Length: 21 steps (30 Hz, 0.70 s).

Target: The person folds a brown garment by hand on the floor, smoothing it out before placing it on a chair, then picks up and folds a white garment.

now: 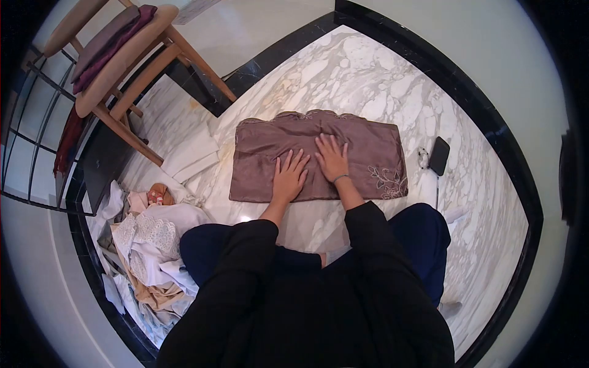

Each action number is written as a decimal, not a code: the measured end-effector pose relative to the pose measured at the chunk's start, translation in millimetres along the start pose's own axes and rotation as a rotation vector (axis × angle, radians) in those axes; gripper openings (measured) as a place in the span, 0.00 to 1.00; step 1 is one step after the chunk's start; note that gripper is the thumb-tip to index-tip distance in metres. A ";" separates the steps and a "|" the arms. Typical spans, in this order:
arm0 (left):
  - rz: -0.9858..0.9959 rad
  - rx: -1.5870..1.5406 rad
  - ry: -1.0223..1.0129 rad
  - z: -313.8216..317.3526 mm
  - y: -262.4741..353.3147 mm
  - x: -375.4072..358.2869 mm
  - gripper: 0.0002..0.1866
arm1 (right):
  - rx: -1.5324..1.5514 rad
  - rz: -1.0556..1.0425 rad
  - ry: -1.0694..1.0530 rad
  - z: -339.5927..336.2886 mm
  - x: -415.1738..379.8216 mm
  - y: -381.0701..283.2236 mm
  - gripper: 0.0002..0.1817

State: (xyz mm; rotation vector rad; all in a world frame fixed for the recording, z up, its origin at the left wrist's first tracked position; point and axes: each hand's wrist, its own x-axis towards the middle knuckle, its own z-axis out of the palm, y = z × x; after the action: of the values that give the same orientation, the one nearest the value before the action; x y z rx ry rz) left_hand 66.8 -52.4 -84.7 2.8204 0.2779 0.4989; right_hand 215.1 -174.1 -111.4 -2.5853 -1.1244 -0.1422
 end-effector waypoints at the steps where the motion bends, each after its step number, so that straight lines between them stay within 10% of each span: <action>1: -0.004 -0.001 0.020 -1.4 2.5 0.6 0.25 | -0.059 0.020 0.022 0.5 4.8 5.5 0.30; 21: -0.289 0.262 -0.035 20.0 -85.8 89.4 0.29 | -0.209 0.369 0.119 -4.4 42.8 84.0 0.33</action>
State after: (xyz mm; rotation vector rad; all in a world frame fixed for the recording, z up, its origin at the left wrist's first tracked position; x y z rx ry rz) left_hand 144.4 45.1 -100.0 2.9600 0.7825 0.3709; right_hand 305.7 -199.5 -118.9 -2.8719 -0.6040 -0.3371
